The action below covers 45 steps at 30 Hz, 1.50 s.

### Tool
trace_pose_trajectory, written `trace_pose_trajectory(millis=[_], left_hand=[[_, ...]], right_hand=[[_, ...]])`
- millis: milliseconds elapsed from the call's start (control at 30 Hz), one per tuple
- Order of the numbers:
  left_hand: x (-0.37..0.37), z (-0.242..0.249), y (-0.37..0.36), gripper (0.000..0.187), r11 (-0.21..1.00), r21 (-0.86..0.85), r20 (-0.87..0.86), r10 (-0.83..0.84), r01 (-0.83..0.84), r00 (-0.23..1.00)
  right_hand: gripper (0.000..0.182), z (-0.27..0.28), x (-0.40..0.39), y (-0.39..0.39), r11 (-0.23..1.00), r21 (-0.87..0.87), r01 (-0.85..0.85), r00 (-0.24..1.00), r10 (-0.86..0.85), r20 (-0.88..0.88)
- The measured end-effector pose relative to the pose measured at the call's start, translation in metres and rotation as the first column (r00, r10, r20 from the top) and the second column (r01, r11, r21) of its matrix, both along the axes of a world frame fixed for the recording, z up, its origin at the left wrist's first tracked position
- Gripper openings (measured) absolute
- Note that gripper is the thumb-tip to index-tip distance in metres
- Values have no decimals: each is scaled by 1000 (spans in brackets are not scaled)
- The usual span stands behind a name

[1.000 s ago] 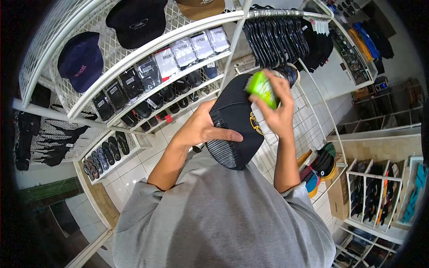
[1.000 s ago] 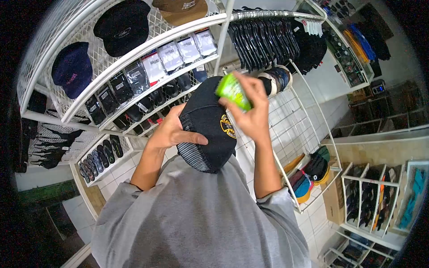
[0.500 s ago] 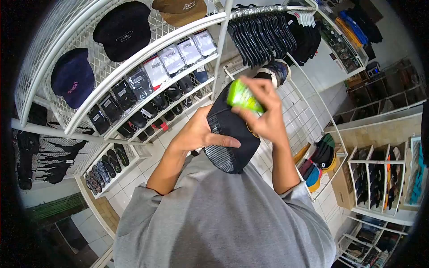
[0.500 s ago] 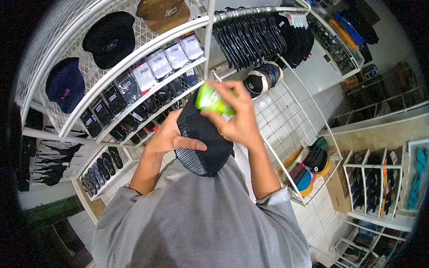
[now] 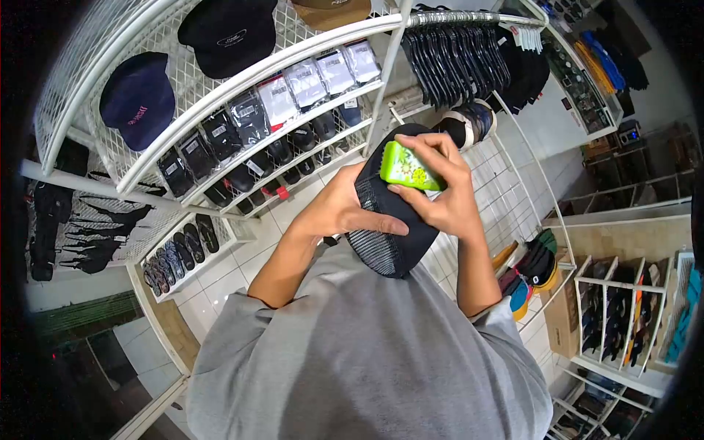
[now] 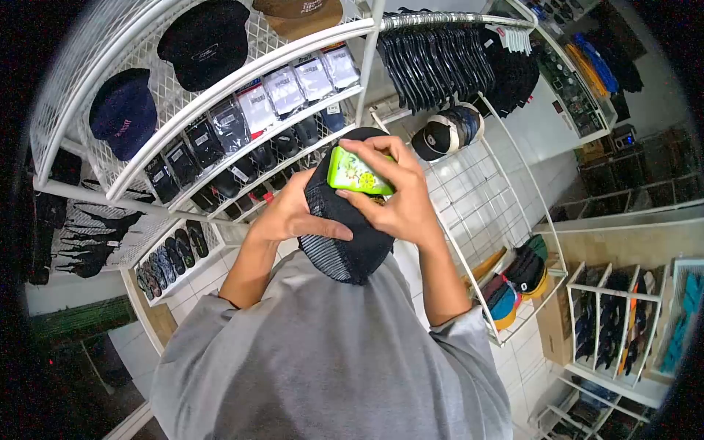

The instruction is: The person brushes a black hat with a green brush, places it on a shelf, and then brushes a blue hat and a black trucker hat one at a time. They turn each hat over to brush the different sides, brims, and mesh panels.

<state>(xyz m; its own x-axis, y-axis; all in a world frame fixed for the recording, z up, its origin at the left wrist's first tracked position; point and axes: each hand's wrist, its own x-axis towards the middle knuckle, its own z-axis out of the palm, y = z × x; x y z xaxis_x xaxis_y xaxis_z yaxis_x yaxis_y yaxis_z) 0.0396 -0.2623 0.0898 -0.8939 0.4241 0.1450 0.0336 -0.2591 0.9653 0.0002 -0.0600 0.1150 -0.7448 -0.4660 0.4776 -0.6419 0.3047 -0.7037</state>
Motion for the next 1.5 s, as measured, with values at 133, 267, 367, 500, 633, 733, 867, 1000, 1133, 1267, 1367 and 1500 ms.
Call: trace_pose_trajectory(millis=[133,267,367,500,633,733,867,1000,1133,1267,1367,1500], left_hand=[[-6,3,-4,73,1000,0,-9,16,-16,1000],[-6,3,-5,74,998,-64,-55,22,-26,998],[-7,0,-4,67,1000,0,-18,22,-22,1000],[-9,-15,-9,46,999,30,41,24,-25,999],[-8,-10,-5,43,985,107,307,94,-132,947],[-10,-17,-14,37,999,27,251,33,-41,967],[-22,-21,-19,46,991,125,235,-70,42,969],[-35,-25,-14,56,985,-9,367,161,-170,916],[-39,-20,-2,55,927,265,384,152,-267,911],[-29,-13,9,42,929,167,320,267,-331,909],[-23,-19,14,45,936,197,322,219,-291,921],[-25,-22,13,44,917,220,302,262,-334,917]], right_hand=[[60,-9,-33,2,885,-107,454,886,-461,-53],[62,2,-10,2,1000,-29,-5,1000,4,-25],[61,-15,-35,6,895,-116,431,897,-439,-54],[59,-9,-12,4,997,-30,71,996,-72,-43],[63,-21,-39,14,902,-138,410,910,-414,-4],[64,-26,-30,12,924,-218,314,948,-317,20],[65,-16,-13,2,990,-91,110,994,-111,-7],[62,-9,-25,-2,991,13,130,984,-127,-127],[62,-16,-38,2,949,-92,300,943,-310,-121],[62,-16,-28,7,995,-10,95,990,-95,-108],[60,-21,-39,8,925,-109,364,926,-372,-69],[60,-7,-17,3,998,-22,53,996,-55,-67]])
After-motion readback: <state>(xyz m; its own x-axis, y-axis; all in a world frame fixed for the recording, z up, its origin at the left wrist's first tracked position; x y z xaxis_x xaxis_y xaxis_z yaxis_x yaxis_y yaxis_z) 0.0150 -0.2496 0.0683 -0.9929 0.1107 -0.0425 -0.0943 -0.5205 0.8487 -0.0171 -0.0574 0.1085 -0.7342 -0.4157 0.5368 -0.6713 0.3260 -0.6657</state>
